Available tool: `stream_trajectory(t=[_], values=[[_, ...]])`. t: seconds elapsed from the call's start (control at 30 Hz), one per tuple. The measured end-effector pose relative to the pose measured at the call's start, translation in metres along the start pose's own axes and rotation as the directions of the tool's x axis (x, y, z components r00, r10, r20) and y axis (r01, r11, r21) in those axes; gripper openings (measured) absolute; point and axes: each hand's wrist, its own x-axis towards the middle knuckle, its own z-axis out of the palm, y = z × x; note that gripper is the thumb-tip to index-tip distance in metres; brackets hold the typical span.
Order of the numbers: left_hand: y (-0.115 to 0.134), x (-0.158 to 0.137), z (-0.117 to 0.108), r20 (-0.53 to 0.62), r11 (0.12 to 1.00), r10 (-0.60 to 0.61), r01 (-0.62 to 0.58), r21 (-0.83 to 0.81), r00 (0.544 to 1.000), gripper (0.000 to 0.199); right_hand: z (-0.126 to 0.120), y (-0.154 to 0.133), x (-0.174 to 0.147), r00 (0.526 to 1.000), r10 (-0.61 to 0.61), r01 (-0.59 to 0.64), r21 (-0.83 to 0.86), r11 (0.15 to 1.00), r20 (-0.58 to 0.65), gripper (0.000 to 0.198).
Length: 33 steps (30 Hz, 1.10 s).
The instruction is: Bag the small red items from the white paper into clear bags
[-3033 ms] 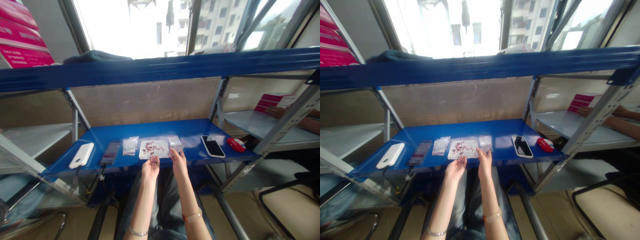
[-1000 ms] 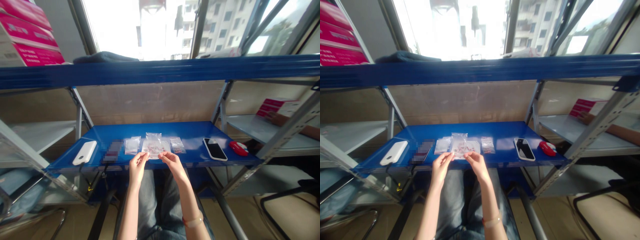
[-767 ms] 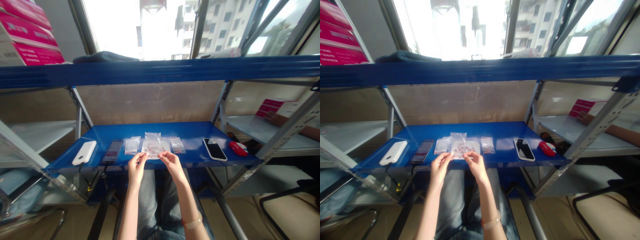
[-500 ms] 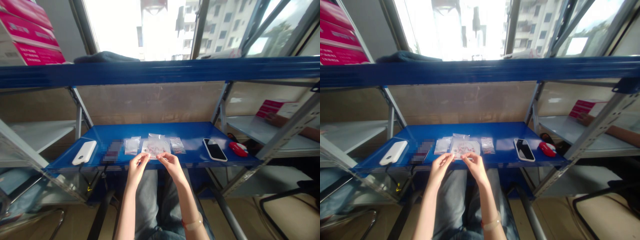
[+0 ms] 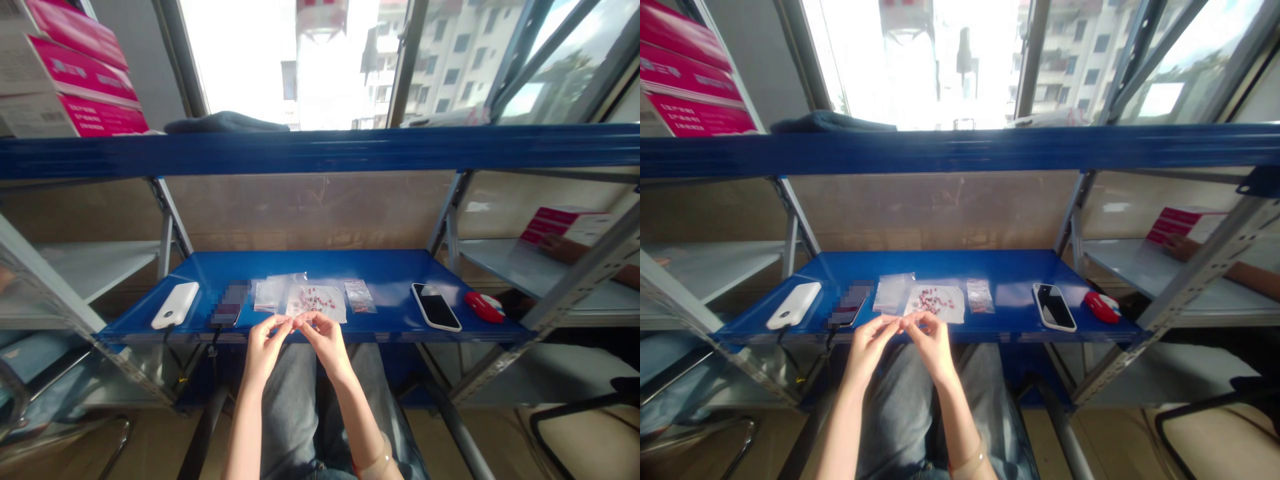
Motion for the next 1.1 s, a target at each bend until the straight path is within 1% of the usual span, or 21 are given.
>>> stream_trajectory(t=[0.13,0.2,0.33,0.4,0.5,0.57,0.63,0.73,0.8,0.83,0.9,0.93,0.97,1.0,1.07,1.1], values=[[0.002,-0.001,-0.002,0.026,0.995,-0.074,0.075,-0.064,0.997,0.029,0.009,0.003,-0.001,0.997,0.007,0.0,0.095,0.996,-0.08,0.019],[0.001,-0.001,-0.003,0.039,0.994,-0.08,0.082,-0.075,0.996,0.031,0.013,0.005,-0.002,0.995,0.008,0.006,0.137,0.99,-0.102,0.02],[-0.002,0.0,-0.012,-0.079,1.0,-0.01,0.011,0.012,0.997,0.025,0.02,0.008,-0.004,0.99,0.006,0.015,0.146,0.989,-0.142,0.02],[-0.002,0.0,-0.018,-0.107,0.998,0.011,-0.005,0.056,0.994,0.025,0.024,0.009,-0.004,0.992,0.032,-0.015,0.138,0.99,-0.123,0.022],[-0.002,-0.001,-0.025,-0.077,0.995,0.017,-0.009,0.1,0.997,0.024,0.027,0.011,-0.005,0.996,0.066,-0.056,0.142,0.988,-0.062,0.024],[-0.001,-0.002,-0.027,-0.045,0.992,0.026,-0.02,0.122,0.999,0.024,0.028,0.014,-0.004,0.996,0.065,-0.056,0.14,0.989,-0.062,0.023],[-0.001,-0.003,-0.026,-0.039,0.99,0.046,-0.04,0.139,0.998,0.024,0.028,0.019,-0.002,0.995,0.053,-0.042,0.124,0.991,-0.087,0.021],[-0.006,0.001,-0.023,-0.088,0.981,0.09,-0.073,0.18,0.992,0.024,0.03,0.027,0.007,0.995,0.041,-0.034,0.085,0.996,-0.093,0.023],[-0.013,0.008,-0.022,-0.139,0.982,0.105,-0.081,0.17,0.985,0.025,0.032,0.029,0.018,0.995,0.073,-0.07,0.053,0.996,-0.061,0.028],[-0.017,0.014,-0.023,-0.168,0.985,0.105,-0.079,0.156,0.98,0.027,0.032,0.027,0.024,0.993,0.111,-0.109,0.027,0.994,-0.047,0.03],[-0.028,0.028,-0.026,-0.232,0.986,0.098,-0.062,0.157,0.968,0.031,0.03,0.018,0.037,0.977,0.204,-0.207,-0.039,0.978,-0.054,0.035],[-0.033,0.037,-0.029,-0.27,0.975,0.107,-0.048,0.219,0.957,0.033,0.027,0.01,0.043,0.968,0.238,-0.243,-0.071,0.967,-0.076,0.036],[-0.039,0.046,-0.032,-0.284,0.939,0.132,-0.029,0.342,0.95,0.034,0.022,-0.001,0.048,0.966,0.239,-0.249,-0.1,0.963,-0.098,0.037],[-0.044,0.056,-0.035,-0.274,0.87,0.157,-0.002,0.494,0.949,0.035,0.016,-0.015,0.05,0.97,0.21,-0.226,-0.134,0.965,-0.126,0.038],[-0.055,0.073,-0.039,-0.278,0.817,0.141,0.047,0.574,0.95,0.032,-0.002,-0.049,0.049,0.993,0.06,-0.08,-0.205,0.976,-0.102,0.038],[-0.061,0.081,-0.041,-0.274,0.796,0.138,0.058,0.602,0.952,0.031,-0.012,-0.068,0.044,0.996,-0.023,0.001,-0.235,0.972,-0.088,0.036]])
